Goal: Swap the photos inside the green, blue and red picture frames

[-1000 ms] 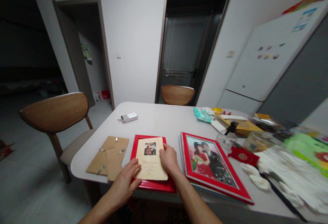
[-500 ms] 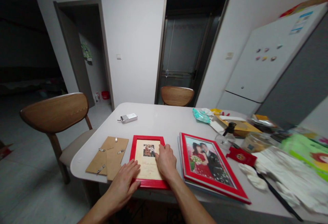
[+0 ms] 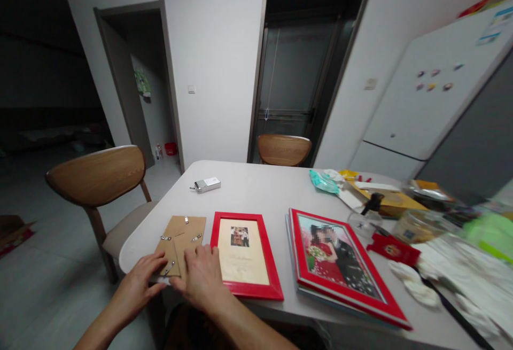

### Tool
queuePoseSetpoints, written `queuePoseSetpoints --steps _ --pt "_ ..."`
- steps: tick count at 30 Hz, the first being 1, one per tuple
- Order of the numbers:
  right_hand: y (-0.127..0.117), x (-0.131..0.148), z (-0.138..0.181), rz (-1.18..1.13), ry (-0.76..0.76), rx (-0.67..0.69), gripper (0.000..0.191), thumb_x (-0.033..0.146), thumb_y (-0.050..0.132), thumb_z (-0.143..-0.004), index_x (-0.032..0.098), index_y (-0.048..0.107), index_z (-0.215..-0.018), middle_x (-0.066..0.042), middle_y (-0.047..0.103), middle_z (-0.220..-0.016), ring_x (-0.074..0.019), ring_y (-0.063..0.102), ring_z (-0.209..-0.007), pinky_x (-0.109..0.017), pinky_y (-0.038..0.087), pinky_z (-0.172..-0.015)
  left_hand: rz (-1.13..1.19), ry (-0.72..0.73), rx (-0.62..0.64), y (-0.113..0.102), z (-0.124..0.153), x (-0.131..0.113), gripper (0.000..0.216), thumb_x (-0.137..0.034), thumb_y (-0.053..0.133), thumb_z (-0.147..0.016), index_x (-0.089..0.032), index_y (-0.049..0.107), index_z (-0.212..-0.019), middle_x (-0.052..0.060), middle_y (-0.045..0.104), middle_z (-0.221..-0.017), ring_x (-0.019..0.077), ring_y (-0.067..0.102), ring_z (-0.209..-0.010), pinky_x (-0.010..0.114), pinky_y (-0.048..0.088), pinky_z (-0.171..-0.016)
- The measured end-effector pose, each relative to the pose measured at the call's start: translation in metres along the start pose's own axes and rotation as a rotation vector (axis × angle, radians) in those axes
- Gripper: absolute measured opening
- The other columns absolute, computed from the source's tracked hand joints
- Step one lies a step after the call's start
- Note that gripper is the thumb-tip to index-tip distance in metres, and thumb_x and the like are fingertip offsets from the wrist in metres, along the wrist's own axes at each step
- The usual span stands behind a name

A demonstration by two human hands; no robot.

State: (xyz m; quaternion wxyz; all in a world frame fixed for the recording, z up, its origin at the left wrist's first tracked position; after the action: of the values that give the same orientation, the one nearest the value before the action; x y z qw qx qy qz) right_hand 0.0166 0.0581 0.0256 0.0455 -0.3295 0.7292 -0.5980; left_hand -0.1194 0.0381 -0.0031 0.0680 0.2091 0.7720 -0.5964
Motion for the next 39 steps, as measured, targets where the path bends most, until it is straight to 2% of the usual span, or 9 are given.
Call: queuePoseSetpoints --steps 4,6,9,13,16,19,29,35,39 --pt "0.004 -0.001 -0.008 -0.096 0.047 -0.008 0.047 0.032 0.060 -0.060 0.020 0.050 -0.105 -0.007 0.051 -0.091 -0.0217 0.045 -0.085 -0.035 0.035 -0.075 0.054 0.068 -0.155 -0.010 0.001 0.003 0.037 -0.023 0.065 -0.060 -0.018 0.057 -0.096 0.010 0.059 -0.105 0.0245 0.054 -0.098 0.040 0.045 -0.084" --pt "-0.009 -0.006 -0.006 -0.217 0.045 -0.058 0.050 0.024 0.058 -0.060 0.019 0.048 -0.108 -0.007 0.050 -0.094 -0.0198 0.045 -0.087 -0.032 0.037 -0.076 0.060 0.099 -0.229 -0.019 0.001 -0.003 0.040 -0.029 0.066 -0.061 -0.017 0.056 -0.097 0.011 0.058 -0.107 0.0252 0.054 -0.099 0.040 0.046 -0.083" --pt "-0.041 -0.020 0.008 -0.331 0.036 -0.147 0.044 0.019 0.055 -0.060 0.018 0.052 -0.103 -0.007 0.049 -0.094 -0.0182 0.045 -0.089 -0.030 0.038 -0.078 0.083 0.185 -0.295 -0.029 -0.002 -0.031 0.042 -0.034 0.062 -0.065 -0.017 0.053 -0.103 0.013 0.054 -0.114 0.0249 0.051 -0.104 0.040 0.045 -0.086" --pt "-0.070 -0.058 0.037 -0.346 0.094 -0.162 0.033 0.016 0.052 -0.059 0.018 0.056 -0.092 -0.006 0.049 -0.094 -0.0182 0.047 -0.089 -0.031 0.038 -0.081 0.139 0.289 -0.230 -0.017 -0.013 -0.087 0.040 -0.030 0.063 -0.066 -0.016 0.053 -0.102 0.014 0.053 -0.114 0.0243 0.049 -0.106 0.039 0.044 -0.087" --pt "-0.076 -0.091 0.057 -0.282 0.173 -0.141 0.030 0.018 0.050 -0.061 0.018 0.058 -0.089 -0.006 0.050 -0.093 -0.0184 0.048 -0.088 -0.032 0.038 -0.082 0.157 0.297 -0.118 0.008 -0.024 -0.121 0.040 -0.027 0.066 -0.063 -0.014 0.054 -0.099 0.015 0.054 -0.112 0.0252 0.048 -0.107 0.040 0.043 -0.088" --pt "-0.074 -0.115 0.067 -0.215 0.212 -0.128 0.029 0.019 0.049 -0.061 0.017 0.059 -0.088 -0.007 0.051 -0.091 -0.0184 0.049 -0.088 -0.031 0.039 -0.081 0.168 0.287 -0.044 0.029 -0.031 -0.139 0.037 -0.025 0.066 -0.063 -0.014 0.055 -0.097 0.014 0.055 -0.112 0.0253 0.048 -0.106 0.040 0.042 -0.089" --pt "-0.059 -0.132 0.070 -0.072 0.212 -0.157 0.031 0.021 0.051 -0.062 0.018 0.062 -0.090 -0.007 0.054 -0.092 -0.0194 0.047 -0.087 -0.031 0.037 -0.079 0.163 0.287 0.067 0.047 -0.039 -0.145 0.019 -0.018 0.055 -0.072 -0.017 0.056 -0.090 0.009 0.060 -0.104 0.0214 0.052 -0.100 0.040 0.039 -0.090" --pt "-0.054 -0.132 0.071 0.006 0.230 -0.140 0.023 0.025 0.048 -0.070 0.021 0.064 -0.085 -0.006 0.055 -0.086 -0.0201 0.045 -0.086 -0.032 0.036 -0.075 0.143 0.292 0.129 0.051 -0.028 -0.144 0.049 -0.036 0.069 -0.057 -0.014 0.054 -0.098 0.015 0.048 -0.120 0.0277 0.041 -0.112 0.047 0.029 -0.096" --pt "-0.056 -0.130 0.068 0.012 0.189 -0.133 0.024 0.024 0.045 -0.074 0.022 0.062 -0.091 -0.006 0.055 -0.091 -0.0193 0.044 -0.088 -0.032 0.036 -0.075 0.151 0.307 0.135 0.052 -0.026 -0.144 0.031 -0.029 0.067 -0.061 -0.017 0.055 -0.086 0.012 0.051 -0.118 0.0251 0.043 -0.112 0.047 0.028 -0.097"
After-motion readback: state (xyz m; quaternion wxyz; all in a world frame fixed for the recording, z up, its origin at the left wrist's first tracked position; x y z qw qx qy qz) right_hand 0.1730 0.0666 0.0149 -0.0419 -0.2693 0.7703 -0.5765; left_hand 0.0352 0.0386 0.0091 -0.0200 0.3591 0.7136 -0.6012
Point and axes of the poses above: each hand's wrist, its own z-axis away from the middle knuckle, its own y-axis out of the palm, x = y × z, the point moved 8 cm from there along -z, towards the middle knuckle
